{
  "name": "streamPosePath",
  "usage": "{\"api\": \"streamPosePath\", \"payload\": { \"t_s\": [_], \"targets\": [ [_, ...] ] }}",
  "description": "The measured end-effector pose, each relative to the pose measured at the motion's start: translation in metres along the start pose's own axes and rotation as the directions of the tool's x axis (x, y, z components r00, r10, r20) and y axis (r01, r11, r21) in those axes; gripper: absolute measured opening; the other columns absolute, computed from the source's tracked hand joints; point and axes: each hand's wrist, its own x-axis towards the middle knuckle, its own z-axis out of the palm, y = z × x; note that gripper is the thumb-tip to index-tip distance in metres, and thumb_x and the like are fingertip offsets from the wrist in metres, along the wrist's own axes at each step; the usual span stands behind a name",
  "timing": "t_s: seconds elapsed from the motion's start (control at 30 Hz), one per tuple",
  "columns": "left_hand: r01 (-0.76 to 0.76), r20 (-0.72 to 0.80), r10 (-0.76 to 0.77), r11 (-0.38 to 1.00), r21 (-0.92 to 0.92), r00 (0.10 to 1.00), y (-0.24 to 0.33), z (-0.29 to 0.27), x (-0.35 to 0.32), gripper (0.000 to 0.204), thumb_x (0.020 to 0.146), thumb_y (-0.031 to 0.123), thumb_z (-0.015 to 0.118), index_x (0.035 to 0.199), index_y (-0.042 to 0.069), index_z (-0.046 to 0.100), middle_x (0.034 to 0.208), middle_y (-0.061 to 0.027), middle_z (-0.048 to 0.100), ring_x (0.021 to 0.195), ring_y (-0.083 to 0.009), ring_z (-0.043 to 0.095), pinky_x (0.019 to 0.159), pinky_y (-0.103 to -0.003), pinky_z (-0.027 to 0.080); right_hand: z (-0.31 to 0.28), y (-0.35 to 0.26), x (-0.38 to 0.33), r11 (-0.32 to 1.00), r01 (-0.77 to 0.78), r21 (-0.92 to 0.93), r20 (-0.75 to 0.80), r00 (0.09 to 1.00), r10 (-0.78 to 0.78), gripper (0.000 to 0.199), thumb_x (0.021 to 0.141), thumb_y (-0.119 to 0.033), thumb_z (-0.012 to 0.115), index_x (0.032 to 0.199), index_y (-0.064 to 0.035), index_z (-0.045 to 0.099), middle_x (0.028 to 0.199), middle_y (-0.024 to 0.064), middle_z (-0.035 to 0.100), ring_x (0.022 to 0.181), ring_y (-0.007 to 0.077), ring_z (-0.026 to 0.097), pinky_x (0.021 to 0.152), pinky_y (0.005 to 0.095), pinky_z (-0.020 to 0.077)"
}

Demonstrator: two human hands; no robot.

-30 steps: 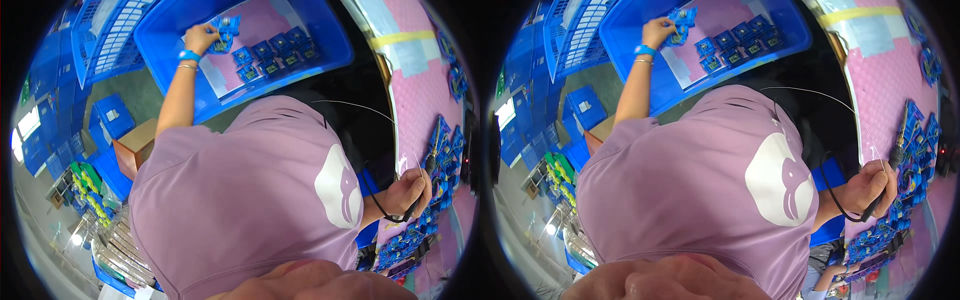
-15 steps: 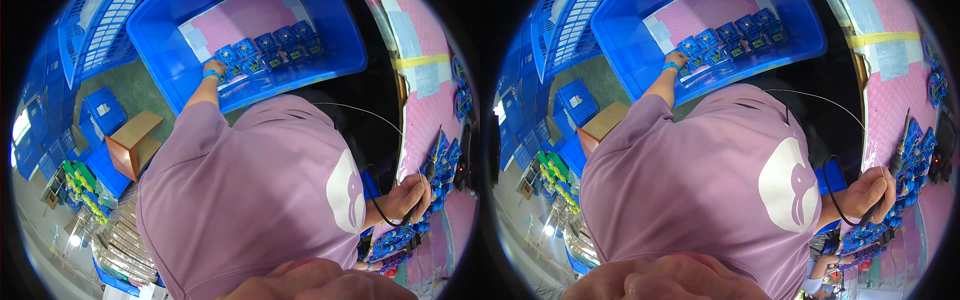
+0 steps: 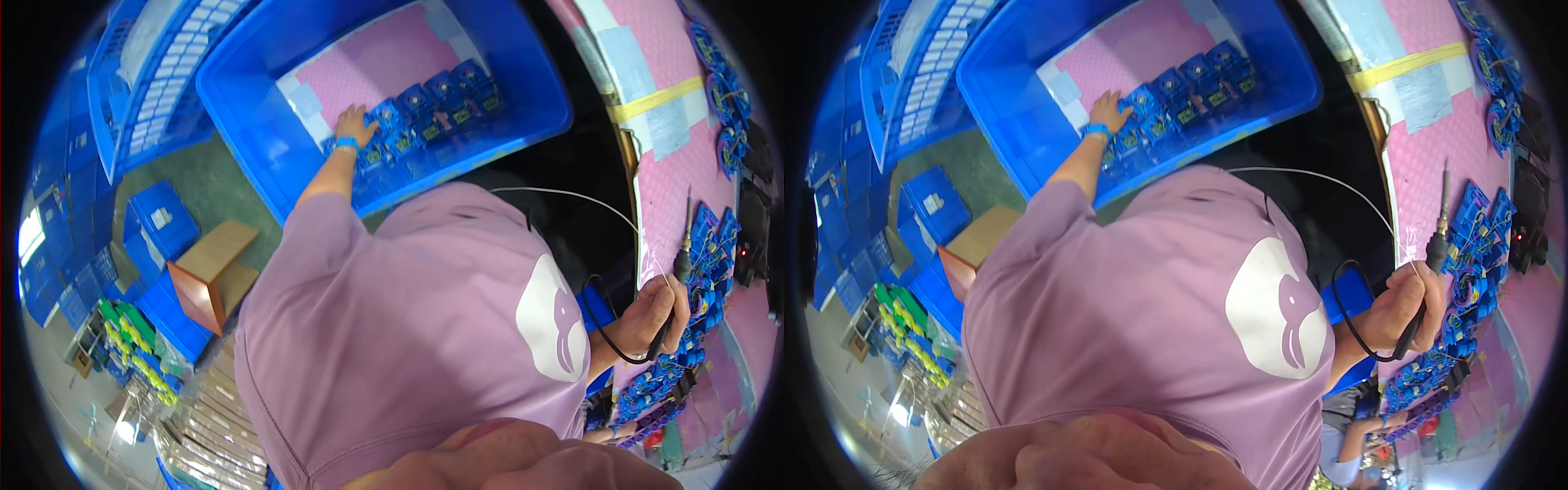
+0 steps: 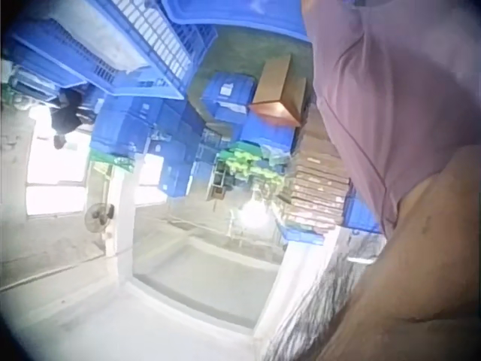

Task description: Soldering electronic components onto circuit boards and placing them into a collection bin.

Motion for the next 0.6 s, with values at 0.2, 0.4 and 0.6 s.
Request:
{"api": "streamPosePath", "payload": {
  "t_s": [0.2, 0.4, 0.6],
  "targets": [
    [-0.082, 0.108, 0.103, 0.979, -0.185, 0.989, -0.060, -0.005, -0.003, 0.070, 0.073, 0.039, 0.081, 0.131, 0.004, 0.062, 0.125, -0.0267, 0.064, 0.124, -0.0416, 0.057, 0.108, -0.047, 0.044, 0.009, 0.004, 0.011, 0.999, -0.045, -0.032, 0.160, 0.986, 0.049, 0.011, 0.084, 0.001, 0.066, 0.093, 0.0061, 0.069, 0.066, 0.0108, 0.062, 0.057, 0.0153, 0.055, 0.053, 0.0261, 0.0405],
    [-0.733, -0.851, 0.225, 0.636, -0.241, 0.475, 0.204, -0.245, 0.004, 0.014, 0.085, -0.003, 0.069, 0.097, 0.004, 0.070, 0.096, -0.0121, 0.069, 0.084, -0.0260, 0.069, 0.075, -0.031, 0.055, 0.005, 0.004, 0.014, 0.997, -0.068, -0.034, 0.142, 0.987, 0.072, 0.012, 0.083, -0.001, 0.070, 0.094, 0.0046, 0.071, 0.064, 0.0083, 0.062, 0.056, 0.0147, 0.055, 0.052, 0.0256, 0.0393],
    [-0.934, -0.863, 0.503, 0.327, 0.146, 0.041, 0.381, -0.401, 0.048, 0.018, 0.087, 0.017, 0.069, 0.103, 0.011, 0.073, 0.100, -0.0140, 0.069, 0.092, -0.0304, 0.068, 0.078, -0.040, 0.055, -0.002, 0.002, 0.013, 0.999, -0.035, -0.002, 0.130, 0.991, 0.035, 0.011, 0.083, 0.000, 0.069, 0.092, 0.0047, 0.071, 0.064, 0.0080, 0.061, 0.056, 0.0147, 0.055, 0.051, 0.0255, 0.0390]
  ]
}}
